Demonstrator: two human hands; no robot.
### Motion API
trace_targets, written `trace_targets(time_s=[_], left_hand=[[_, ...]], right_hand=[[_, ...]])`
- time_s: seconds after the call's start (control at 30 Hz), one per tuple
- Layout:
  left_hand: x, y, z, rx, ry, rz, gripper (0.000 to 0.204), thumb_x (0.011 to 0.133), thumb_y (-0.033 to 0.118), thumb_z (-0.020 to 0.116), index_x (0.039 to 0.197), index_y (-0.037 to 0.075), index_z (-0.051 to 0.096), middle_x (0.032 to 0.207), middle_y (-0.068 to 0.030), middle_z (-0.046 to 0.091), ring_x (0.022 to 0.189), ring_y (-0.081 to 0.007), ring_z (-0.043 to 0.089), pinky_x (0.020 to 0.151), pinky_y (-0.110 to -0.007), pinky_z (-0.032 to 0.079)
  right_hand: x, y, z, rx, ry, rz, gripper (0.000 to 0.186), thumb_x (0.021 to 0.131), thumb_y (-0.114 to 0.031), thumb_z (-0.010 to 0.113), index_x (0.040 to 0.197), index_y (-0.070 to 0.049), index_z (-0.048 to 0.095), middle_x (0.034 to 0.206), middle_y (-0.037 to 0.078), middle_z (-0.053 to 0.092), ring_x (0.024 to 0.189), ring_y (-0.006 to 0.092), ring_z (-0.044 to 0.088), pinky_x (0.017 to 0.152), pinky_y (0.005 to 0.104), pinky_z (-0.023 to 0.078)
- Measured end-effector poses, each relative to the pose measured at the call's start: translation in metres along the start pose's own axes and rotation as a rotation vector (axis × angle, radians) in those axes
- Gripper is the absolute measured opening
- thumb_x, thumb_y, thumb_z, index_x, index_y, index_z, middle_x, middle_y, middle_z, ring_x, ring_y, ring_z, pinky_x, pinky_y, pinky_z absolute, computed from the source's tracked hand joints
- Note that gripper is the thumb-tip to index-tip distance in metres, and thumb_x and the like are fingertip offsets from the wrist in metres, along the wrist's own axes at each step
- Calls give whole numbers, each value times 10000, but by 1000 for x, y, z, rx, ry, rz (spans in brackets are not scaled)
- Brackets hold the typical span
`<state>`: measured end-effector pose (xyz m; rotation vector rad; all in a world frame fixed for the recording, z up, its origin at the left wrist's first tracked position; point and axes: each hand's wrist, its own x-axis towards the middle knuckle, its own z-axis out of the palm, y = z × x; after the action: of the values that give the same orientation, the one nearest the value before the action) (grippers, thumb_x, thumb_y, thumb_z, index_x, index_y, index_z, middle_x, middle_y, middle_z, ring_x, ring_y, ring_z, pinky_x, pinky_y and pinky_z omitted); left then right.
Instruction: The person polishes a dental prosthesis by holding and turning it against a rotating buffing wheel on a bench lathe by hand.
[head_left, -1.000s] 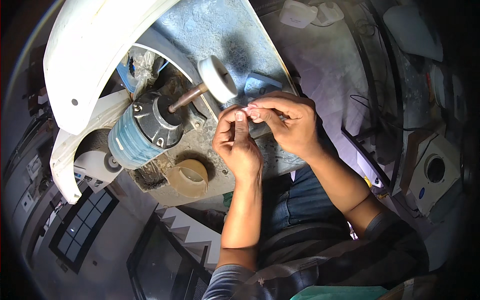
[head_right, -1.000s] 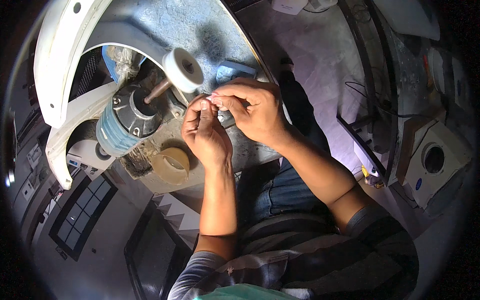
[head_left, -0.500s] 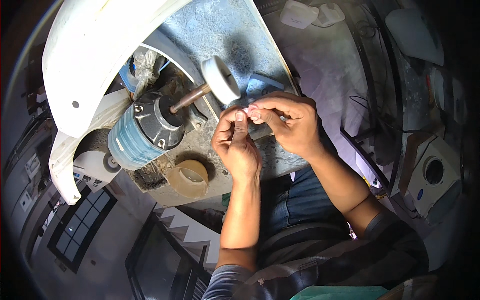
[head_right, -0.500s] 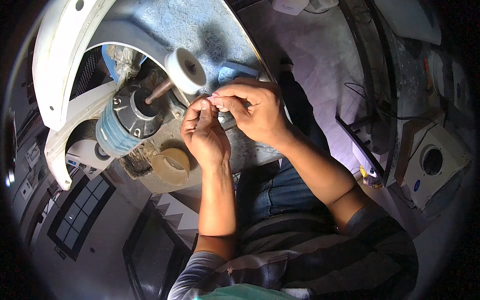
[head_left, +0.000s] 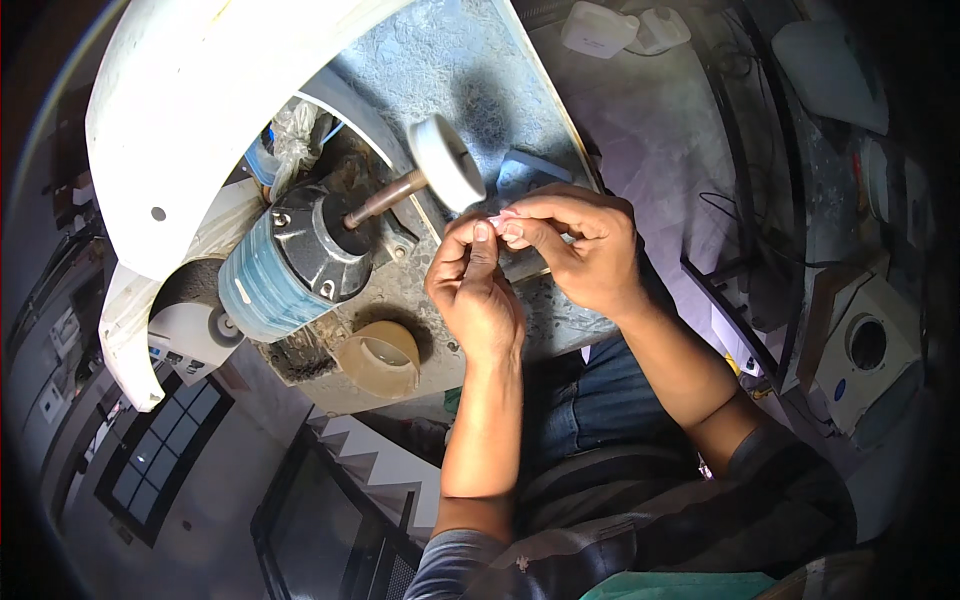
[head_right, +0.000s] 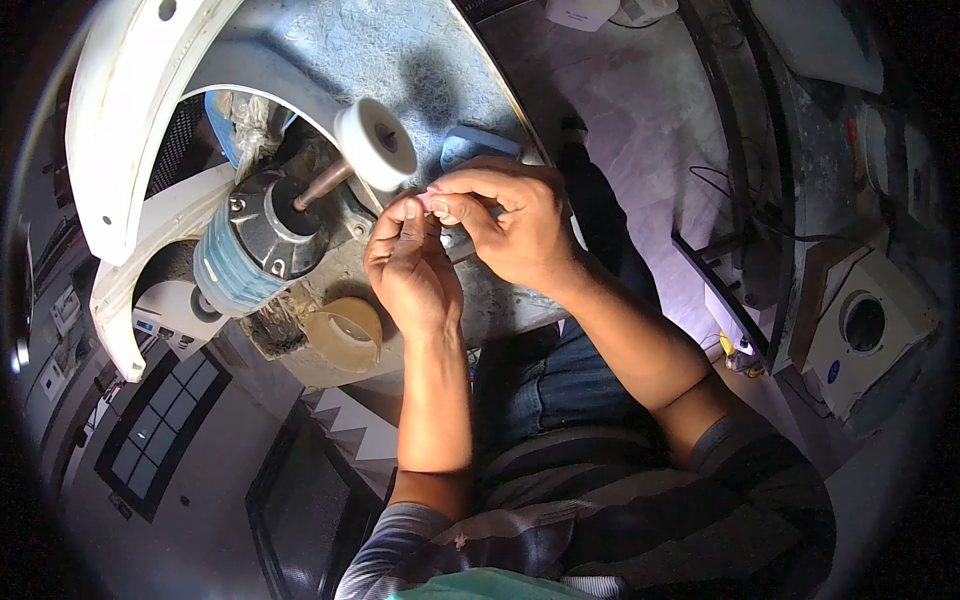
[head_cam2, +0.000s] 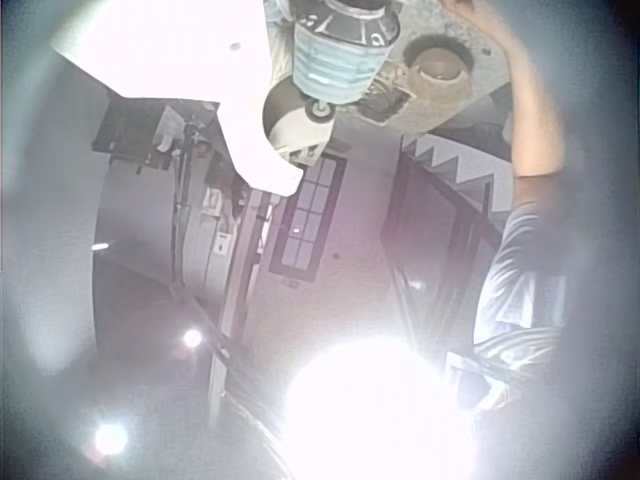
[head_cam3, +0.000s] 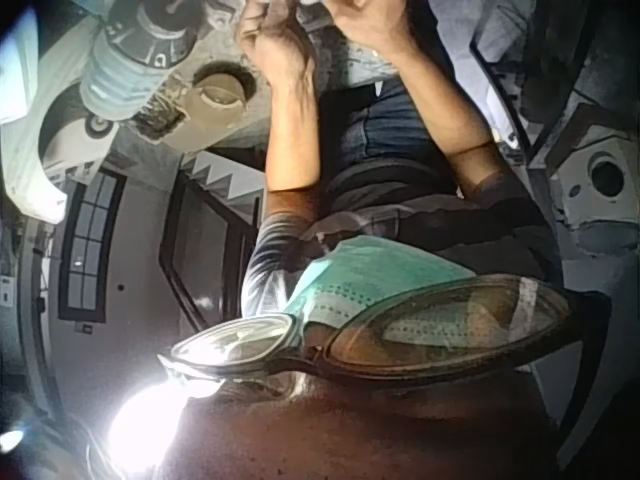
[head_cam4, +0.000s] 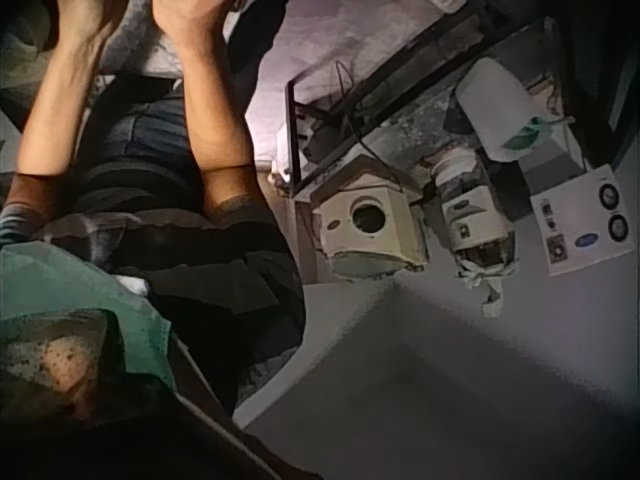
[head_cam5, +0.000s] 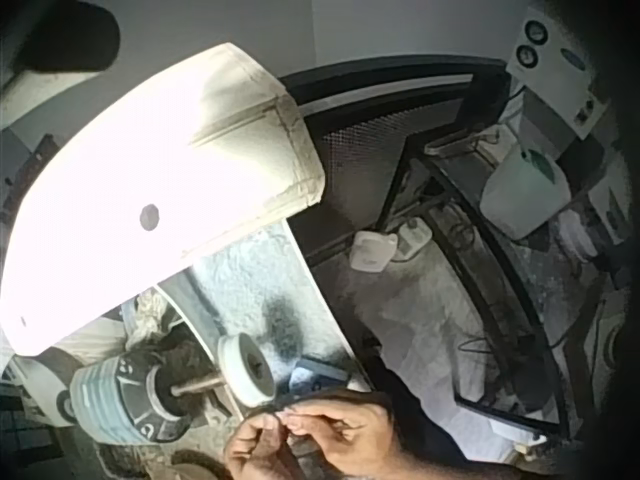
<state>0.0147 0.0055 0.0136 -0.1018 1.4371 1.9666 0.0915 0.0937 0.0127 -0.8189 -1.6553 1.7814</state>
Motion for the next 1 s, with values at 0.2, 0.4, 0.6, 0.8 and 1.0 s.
trace_targets(time_s=[0.2,0.4,0.6,0.8,1.0], left_hand=[[2,0,-5,-20,-25,-19,146,924,27,508,918,-61,626,896,-123,647,815,-171,607,782,-276,487],[0,2,-3,8,11,-9,151,925,33,507,922,-65,623,892,-126,647,811,-177,607,778,-279,488],[1,6,-5,-4,2,-55,157,926,40,507,922,-66,623,889,-128,646,798,-179,603,762,-281,489],[-2,2,-6,101,-11,46,146,939,65,521,946,-57,602,908,-113,641,799,-161,594,760,-270,483],[4,-8,-19,465,-38,386,72,925,24,554,977,-20,574,983,-90,626,888,-132,586,821,-267,467]], right_hand=[[0,0,3,4,10,-4,93,846,73,598,911,62,663,869,120,676,749,136,661,670,242,543],[-1,-2,4,14,2,-1,108,841,84,591,915,58,666,873,118,678,753,138,663,671,242,541],[-2,-2,6,-2,11,-3,113,839,88,586,913,57,666,865,118,679,761,144,666,677,245,543],[-2,-2,12,155,48,194,91,867,12,616,933,61,655,910,123,690,789,121,665,682,223,540],[-7,13,28,530,76,427,141,894,-17,597,995,76,630,984,154,676,890,148,654,788,261,558]])
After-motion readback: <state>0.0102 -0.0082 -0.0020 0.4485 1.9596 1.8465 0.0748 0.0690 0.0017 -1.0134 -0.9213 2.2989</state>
